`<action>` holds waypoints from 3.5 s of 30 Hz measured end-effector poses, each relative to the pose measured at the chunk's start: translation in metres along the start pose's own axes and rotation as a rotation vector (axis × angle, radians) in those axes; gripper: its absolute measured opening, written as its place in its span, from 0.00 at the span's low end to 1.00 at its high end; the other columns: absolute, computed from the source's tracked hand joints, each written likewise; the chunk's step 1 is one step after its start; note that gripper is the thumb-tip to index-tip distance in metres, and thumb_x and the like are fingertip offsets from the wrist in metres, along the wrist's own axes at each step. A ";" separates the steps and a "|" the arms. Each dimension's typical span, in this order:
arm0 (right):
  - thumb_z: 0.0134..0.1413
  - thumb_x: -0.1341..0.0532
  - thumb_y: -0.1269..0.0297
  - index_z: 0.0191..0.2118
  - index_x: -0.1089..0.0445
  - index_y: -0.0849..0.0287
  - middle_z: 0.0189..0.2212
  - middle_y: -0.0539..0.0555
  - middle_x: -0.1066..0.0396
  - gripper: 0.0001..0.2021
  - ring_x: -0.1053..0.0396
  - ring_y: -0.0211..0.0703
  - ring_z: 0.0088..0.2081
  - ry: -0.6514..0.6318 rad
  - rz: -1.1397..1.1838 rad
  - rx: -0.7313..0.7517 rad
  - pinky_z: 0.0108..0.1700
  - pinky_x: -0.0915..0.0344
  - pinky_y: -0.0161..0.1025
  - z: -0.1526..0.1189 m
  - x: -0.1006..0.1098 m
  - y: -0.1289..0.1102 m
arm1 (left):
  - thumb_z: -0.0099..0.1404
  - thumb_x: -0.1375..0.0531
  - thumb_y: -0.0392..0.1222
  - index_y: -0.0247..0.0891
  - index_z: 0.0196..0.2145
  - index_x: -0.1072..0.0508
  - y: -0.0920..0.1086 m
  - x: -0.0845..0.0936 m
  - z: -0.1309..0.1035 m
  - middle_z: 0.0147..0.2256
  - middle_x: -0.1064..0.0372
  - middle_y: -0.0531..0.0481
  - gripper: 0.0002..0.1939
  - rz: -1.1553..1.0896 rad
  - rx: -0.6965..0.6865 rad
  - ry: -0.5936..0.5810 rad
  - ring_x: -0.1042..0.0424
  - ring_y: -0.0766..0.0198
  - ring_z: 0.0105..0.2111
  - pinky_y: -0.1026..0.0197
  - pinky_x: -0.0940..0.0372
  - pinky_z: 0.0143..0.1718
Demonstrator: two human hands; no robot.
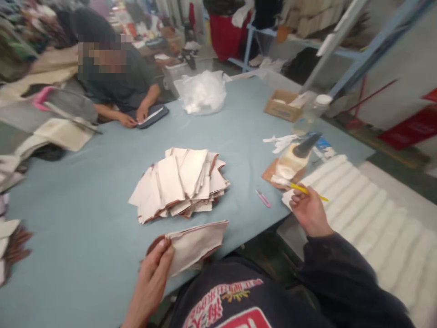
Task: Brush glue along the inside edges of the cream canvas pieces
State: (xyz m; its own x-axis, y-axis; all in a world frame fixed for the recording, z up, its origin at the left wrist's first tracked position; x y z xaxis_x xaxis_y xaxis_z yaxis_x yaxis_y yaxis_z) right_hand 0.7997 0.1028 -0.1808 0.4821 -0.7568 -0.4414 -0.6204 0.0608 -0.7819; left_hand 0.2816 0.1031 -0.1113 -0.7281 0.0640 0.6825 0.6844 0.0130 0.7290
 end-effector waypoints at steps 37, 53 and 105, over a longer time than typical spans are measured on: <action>0.63 0.39 0.45 0.29 0.30 0.58 0.10 0.41 0.45 0.21 0.51 0.29 0.11 -0.755 -0.578 0.050 0.14 0.53 0.29 -0.314 -0.266 0.111 | 0.62 0.48 0.20 0.39 0.32 0.34 0.053 0.101 -0.041 0.24 0.30 0.47 0.15 0.202 -0.849 0.255 0.34 0.58 0.27 0.57 0.39 0.30; 0.63 0.41 0.44 0.30 0.31 0.58 0.10 0.41 0.45 0.22 0.50 0.30 0.12 -0.765 -0.609 0.022 0.16 0.52 0.30 -0.294 -0.253 0.104 | 0.63 0.47 0.19 0.37 0.35 0.31 0.069 0.080 -0.040 0.32 0.23 0.40 0.14 0.252 -0.842 0.272 0.26 0.54 0.34 0.54 0.35 0.35; 0.64 0.42 0.46 0.30 0.32 0.58 0.11 0.40 0.44 0.21 0.51 0.29 0.13 -0.877 -0.536 -0.044 0.17 0.52 0.29 -0.240 -0.246 0.096 | 0.62 0.45 0.20 0.37 0.34 0.32 0.094 0.031 -0.026 0.31 0.26 0.40 0.13 0.331 -0.714 0.268 0.31 0.53 0.33 0.54 0.36 0.35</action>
State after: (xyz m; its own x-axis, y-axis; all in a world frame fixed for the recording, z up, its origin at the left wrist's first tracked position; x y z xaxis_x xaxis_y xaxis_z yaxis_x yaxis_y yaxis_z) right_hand 0.4728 0.1391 -0.0419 0.9735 0.0653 -0.2190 -0.2041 -0.1825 -0.9618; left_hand 0.3223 0.0799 -0.0206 -0.5397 -0.2876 0.7912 0.7416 -0.6071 0.2852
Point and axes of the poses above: each hand's wrist, its own z-axis towards the middle knuckle, its own x-axis out of the back of the hand, y = z × x, the point moved 10 cm from there along z, towards the middle knuckle
